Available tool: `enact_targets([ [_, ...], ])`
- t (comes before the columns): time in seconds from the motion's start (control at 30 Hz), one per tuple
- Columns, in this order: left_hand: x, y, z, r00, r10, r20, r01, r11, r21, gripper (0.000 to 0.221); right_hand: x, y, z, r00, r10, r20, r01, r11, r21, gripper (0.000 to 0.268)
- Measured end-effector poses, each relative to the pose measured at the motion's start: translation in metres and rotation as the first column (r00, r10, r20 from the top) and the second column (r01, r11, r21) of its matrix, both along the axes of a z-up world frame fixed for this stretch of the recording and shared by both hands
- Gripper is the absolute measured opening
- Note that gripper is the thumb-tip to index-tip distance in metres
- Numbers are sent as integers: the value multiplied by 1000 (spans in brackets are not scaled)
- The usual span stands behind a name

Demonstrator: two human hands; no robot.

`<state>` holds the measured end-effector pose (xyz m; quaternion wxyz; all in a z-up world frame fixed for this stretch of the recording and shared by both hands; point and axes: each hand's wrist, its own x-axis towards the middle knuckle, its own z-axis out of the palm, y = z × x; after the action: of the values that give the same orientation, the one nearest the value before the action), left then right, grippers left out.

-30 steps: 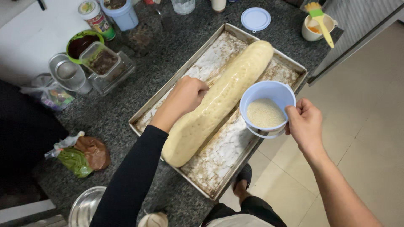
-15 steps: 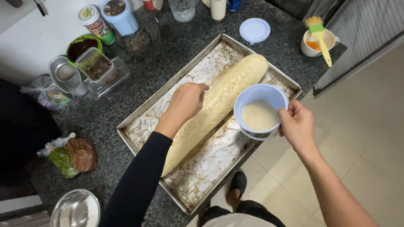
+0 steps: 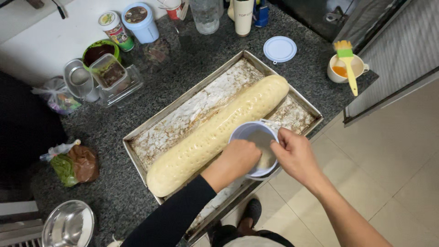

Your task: The person brushes egg wash onto a large loaf of dough with a brush and then sprinkles seeds by hand from a bucket before sliding the tray into a rack.

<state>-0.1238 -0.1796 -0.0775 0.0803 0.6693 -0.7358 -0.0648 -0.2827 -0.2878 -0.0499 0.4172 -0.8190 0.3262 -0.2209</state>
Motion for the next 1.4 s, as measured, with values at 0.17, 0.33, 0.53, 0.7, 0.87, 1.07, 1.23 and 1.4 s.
enact_targets([
  [0.17, 12, 13, 19, 970, 6, -245, 19, 995, 97, 9, 1, -2, -7, 1000, 24, 15, -25, 998, 54, 32],
  [0.33, 61, 25, 69, 574, 286, -767, -174, 958, 228, 20, 5, -10, -16, 999, -20, 50, 19, 1000, 17, 27],
  [0.53, 119, 32, 111, 605, 295, -740, -380, 923, 57, 18, -5, -13, -14, 978, -177, 111, 141, 951, 276, 30],
  [0.7, 129, 17, 104, 879, 257, -401, -349, 920, -176, 14, -16, -11, -6, 945, -280, 170, 228, 934, 275, 27],
  [0.87, 136, -3, 86, 884, 237, -402, -328, 929, -174, 17, -35, -7, 3, 911, -397, 110, 360, 897, 257, 30],
  [1.07, 137, -46, 79, 873, 170, -457, -299, 928, -225, 17, -50, -12, 16, 841, -519, 153, 474, 843, 253, 29],
  [1.23, 129, -101, 70, 917, 86, -390, -235, 906, -351, 21, -59, -35, 24, 803, -569, 176, 510, 810, 290, 31],
  [1.4, 119, -139, 60, 920, 217, -327, -309, 914, -261, 15, -67, -84, 18, 825, -534, 186, 470, 831, 298, 29],
])
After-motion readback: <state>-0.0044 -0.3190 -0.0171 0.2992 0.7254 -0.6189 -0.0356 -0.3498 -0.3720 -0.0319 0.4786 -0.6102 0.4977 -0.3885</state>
